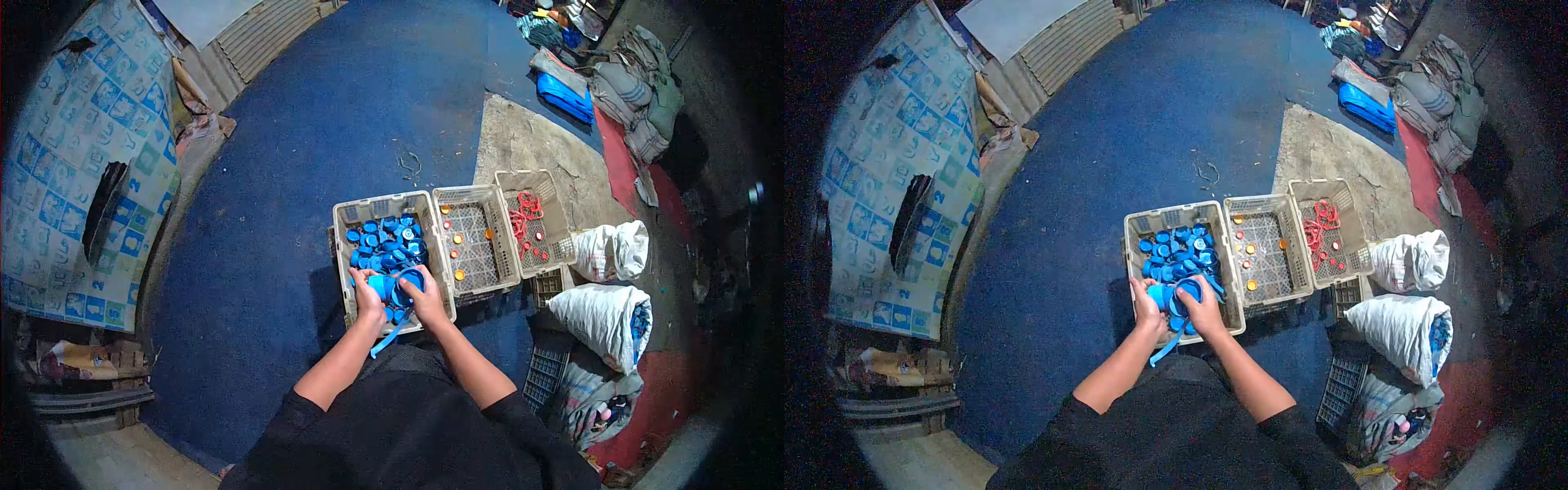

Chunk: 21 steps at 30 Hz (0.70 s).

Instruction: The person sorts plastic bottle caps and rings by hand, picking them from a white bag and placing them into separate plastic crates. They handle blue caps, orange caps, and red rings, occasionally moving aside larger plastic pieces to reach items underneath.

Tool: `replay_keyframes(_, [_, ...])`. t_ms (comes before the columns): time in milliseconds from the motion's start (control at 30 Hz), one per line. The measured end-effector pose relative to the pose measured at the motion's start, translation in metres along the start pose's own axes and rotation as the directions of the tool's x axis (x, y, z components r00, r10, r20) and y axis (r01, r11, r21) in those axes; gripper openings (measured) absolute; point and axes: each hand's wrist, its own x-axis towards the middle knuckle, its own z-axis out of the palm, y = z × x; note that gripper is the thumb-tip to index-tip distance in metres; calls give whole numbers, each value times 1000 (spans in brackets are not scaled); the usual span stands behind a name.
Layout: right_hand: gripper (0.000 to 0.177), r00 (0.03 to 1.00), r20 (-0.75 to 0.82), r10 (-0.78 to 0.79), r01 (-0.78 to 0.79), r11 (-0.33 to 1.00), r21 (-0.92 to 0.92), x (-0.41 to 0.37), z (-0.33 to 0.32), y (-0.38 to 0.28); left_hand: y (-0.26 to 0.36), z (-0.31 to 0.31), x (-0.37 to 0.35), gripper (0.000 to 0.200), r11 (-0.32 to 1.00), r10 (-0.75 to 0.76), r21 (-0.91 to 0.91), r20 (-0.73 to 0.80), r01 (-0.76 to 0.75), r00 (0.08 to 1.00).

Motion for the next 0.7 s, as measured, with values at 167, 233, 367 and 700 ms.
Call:
replay_keyframes(167, [30, 997, 45, 60, -60, 998, 3, -4, 6, -7, 17, -1, -12, 59, 996, -66, -50, 82, 71, 994])
replay_keyframes(233, [30, 996, 42, 76, -80, 993, 91, -5, 9, -5, 17, -1, -7, 60, 997, -25, -74, 105, 33, 994])
replay_keyframes(367, [36, 957, 82, 279, -278, 793, 541, -2, 10, 16, 31, -10, -6, 52, 995, -72, -53, 153, 81, 986])
replay_keyframes(700, [65, 875, 132, 466, -433, 631, 643, 18, -12, -5, 73, -12, -12, 91, 942, -191, -219, 273, 254, 943])
